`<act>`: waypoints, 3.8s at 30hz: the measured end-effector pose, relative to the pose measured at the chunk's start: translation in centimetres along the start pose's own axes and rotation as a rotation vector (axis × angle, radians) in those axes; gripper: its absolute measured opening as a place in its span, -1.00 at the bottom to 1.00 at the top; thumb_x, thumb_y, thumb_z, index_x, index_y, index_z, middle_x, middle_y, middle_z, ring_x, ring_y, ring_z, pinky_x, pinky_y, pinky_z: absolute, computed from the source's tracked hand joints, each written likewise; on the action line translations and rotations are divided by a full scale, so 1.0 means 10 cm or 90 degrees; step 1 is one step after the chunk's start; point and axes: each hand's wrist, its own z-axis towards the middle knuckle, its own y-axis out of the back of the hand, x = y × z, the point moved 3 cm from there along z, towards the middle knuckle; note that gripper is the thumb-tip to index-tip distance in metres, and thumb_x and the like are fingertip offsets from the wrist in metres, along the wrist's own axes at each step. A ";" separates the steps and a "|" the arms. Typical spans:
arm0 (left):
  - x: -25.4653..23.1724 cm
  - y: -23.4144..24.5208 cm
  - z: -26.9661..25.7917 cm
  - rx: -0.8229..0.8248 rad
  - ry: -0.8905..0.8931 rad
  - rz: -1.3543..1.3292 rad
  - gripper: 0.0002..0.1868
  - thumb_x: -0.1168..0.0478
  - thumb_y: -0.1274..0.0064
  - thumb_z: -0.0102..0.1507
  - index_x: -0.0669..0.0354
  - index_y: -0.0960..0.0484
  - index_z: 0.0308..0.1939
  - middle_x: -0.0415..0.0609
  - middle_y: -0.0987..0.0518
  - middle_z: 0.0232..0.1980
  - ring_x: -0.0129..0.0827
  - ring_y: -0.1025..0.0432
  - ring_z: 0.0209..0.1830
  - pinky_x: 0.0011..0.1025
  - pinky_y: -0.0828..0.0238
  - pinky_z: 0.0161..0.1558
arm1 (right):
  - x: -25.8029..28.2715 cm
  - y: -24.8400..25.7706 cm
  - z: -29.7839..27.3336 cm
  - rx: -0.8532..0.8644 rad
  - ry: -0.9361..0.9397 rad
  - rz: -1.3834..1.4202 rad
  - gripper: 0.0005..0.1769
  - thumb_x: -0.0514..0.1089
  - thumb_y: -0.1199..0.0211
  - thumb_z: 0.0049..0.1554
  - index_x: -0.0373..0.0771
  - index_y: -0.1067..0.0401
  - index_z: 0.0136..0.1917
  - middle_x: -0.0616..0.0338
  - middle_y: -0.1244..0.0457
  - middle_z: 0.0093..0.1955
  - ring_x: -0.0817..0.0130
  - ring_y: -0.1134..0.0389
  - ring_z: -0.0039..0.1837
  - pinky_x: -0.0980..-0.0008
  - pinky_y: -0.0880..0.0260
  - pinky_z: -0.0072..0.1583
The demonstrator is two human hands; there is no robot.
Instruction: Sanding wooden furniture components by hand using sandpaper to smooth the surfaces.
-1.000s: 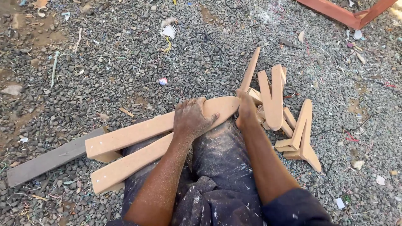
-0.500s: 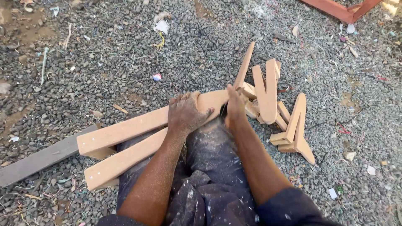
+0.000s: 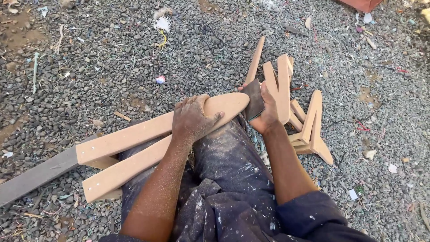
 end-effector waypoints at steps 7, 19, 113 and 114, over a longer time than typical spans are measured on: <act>0.15 -0.25 0.10 -0.101 0.024 -0.040 -0.29 -0.22 -0.12 0.19 -0.10 -0.44 0.37 -0.02 -0.52 0.32 -0.14 -0.29 0.46 -0.13 -0.09 0.46 | 0.04 0.17 -0.07 -0.037 -0.074 -0.017 -0.45 0.22 -0.17 0.17 -0.28 -0.43 0.17 0.05 -0.36 0.08 0.20 -0.42 0.12 0.11 -0.45 0.21; 0.15 -0.26 0.12 -0.090 0.022 0.007 -0.29 -0.30 -0.12 0.20 -0.20 -0.47 0.37 -0.08 -0.53 0.32 -0.20 -0.31 0.44 -0.15 -0.10 0.41 | -0.03 0.16 -0.12 -0.105 -0.125 0.022 -0.58 0.15 -0.25 0.08 -0.22 -0.51 0.00 -0.07 -0.38 0.01 0.01 -0.43 0.04 -0.03 -0.44 0.06; 0.35 -0.51 0.26 -0.302 0.030 -0.026 -0.53 -0.20 -0.05 0.15 0.01 -0.59 -0.06 0.02 -0.59 -0.03 -0.07 -0.48 0.17 -0.12 -0.30 0.22 | 0.24 0.49 0.54 0.037 -0.139 -0.104 -0.53 0.10 -0.12 0.25 -0.32 -0.47 0.18 -0.18 -0.38 0.14 -0.11 -0.45 0.15 -0.14 -0.44 0.19; 0.35 -0.52 0.25 -0.294 0.042 -0.038 -0.53 -0.21 -0.04 0.16 0.00 -0.58 -0.05 0.02 -0.59 -0.03 -0.07 -0.48 0.17 -0.10 -0.31 0.22 | 0.21 0.48 0.56 0.031 -0.127 -0.098 -0.55 0.09 -0.13 0.24 -0.30 -0.48 0.18 -0.14 -0.39 0.15 -0.07 -0.45 0.16 -0.11 -0.45 0.23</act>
